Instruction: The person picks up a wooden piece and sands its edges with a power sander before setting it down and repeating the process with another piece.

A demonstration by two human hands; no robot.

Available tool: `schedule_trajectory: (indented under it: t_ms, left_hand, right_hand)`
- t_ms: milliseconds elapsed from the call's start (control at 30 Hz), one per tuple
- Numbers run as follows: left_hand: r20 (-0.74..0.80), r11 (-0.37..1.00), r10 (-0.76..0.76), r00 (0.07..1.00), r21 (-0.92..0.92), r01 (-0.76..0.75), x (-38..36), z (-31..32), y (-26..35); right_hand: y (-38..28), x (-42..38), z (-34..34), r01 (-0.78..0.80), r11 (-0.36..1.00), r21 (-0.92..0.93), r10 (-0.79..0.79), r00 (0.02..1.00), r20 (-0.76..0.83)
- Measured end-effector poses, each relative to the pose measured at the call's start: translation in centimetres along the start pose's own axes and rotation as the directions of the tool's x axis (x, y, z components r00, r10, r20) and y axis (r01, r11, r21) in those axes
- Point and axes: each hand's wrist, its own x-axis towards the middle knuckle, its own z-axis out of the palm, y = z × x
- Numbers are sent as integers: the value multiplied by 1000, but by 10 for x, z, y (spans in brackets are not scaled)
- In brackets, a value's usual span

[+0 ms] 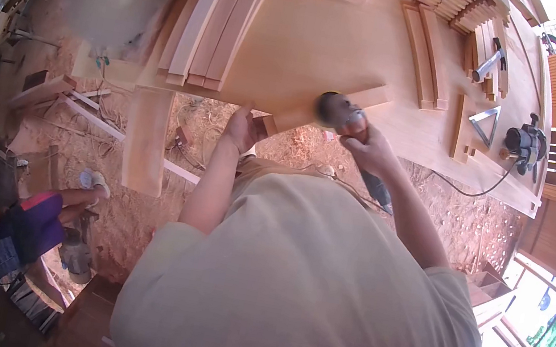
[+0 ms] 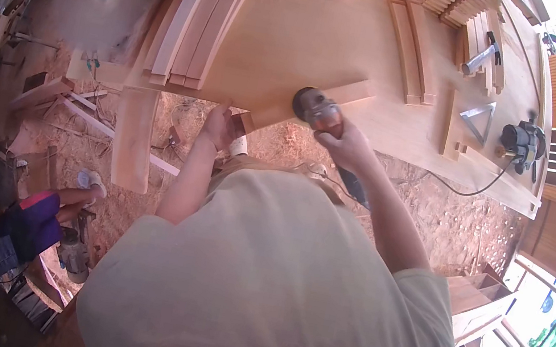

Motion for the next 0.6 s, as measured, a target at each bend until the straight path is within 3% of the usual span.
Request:
schedule_trajectory:
  t_ms: [67, 133, 233, 333, 400, 600]
  left_hand:
    - [-27, 1000, -6, 1000, -30, 5, -13, 11, 8]
    - [126, 997, -11, 992, -78, 21, -18, 15, 14]
    - [153, 993, 16, 988, -117, 2, -13, 7, 10]
    - [11, 988, -21, 1000, -150, 23, -13, 4, 6]
    - [25, 980, -25, 999, -195, 30, -10, 0, 3]
    - [55, 940, -42, 998, -336, 58, -8, 3, 2]
  right_hand:
    - [-21, -3, 22, 10, 997, -78, -3, 996, 90]
    - [-48, -9, 34, 2, 995, -104, 12, 991, 130]
    - [-62, -11, 42, 2, 983, -183, 34, 981, 193]
    - [-51, -11, 48, 59, 986, -157, -29, 982, 187]
    - [-52, -17, 46, 60, 958, -280, -5, 981, 193]
    - [-41, -26, 48, 77, 971, -224, -21, 970, 240]
